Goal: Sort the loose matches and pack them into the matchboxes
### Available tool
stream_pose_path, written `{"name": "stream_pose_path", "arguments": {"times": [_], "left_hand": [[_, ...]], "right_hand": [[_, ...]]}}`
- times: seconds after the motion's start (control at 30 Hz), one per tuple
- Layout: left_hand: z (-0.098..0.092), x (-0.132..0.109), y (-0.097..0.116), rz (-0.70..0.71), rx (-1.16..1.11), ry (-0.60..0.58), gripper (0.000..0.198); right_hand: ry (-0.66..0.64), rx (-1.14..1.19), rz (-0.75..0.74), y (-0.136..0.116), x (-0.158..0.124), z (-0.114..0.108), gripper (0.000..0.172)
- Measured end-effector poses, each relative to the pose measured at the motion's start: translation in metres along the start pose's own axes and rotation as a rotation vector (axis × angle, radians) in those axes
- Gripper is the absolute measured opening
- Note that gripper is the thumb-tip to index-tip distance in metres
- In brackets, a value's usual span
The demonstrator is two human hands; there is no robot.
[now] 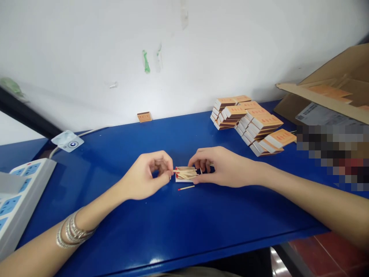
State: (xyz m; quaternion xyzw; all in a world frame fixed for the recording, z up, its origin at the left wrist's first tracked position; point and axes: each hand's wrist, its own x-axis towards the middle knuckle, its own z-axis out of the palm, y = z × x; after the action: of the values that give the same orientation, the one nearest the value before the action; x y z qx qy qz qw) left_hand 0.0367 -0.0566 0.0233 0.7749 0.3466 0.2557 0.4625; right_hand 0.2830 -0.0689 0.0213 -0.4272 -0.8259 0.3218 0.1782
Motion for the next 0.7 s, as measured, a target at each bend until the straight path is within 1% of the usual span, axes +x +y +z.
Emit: {"name": "stream_pose_path", "arguments": {"times": [0.1,0.27,0.33,0.4,0.53,0.7], "left_hand": [[0.003,-0.002,0.000,0.029,0.075,-0.020,0.003],[0.007,0.000,-0.002,0.097,0.147,-0.011,0.011],[0.007,0.001,-0.004,0.121,0.150,0.008,0.013],[0.007,0.002,-0.006,0.137,0.146,0.028,0.014],[0.006,0.003,-0.007,0.155,0.125,0.029,0.019],[0.007,0.003,-0.008,0.151,0.097,-0.037,0.024]], "right_hand": [[-0.029,0.024,-0.008,0.001,-0.001,-0.002,0.028],[0.027,0.058,0.010,0.002,-0.011,0.002,0.020],[0.024,0.068,0.031,0.001,-0.016,0.004,0.019],[0.012,0.078,0.052,0.000,-0.021,0.007,0.021],[0.017,0.053,0.097,-0.003,-0.028,0.011,0.036],[0.022,0.055,0.121,-0.005,-0.031,0.007,0.040]]}}
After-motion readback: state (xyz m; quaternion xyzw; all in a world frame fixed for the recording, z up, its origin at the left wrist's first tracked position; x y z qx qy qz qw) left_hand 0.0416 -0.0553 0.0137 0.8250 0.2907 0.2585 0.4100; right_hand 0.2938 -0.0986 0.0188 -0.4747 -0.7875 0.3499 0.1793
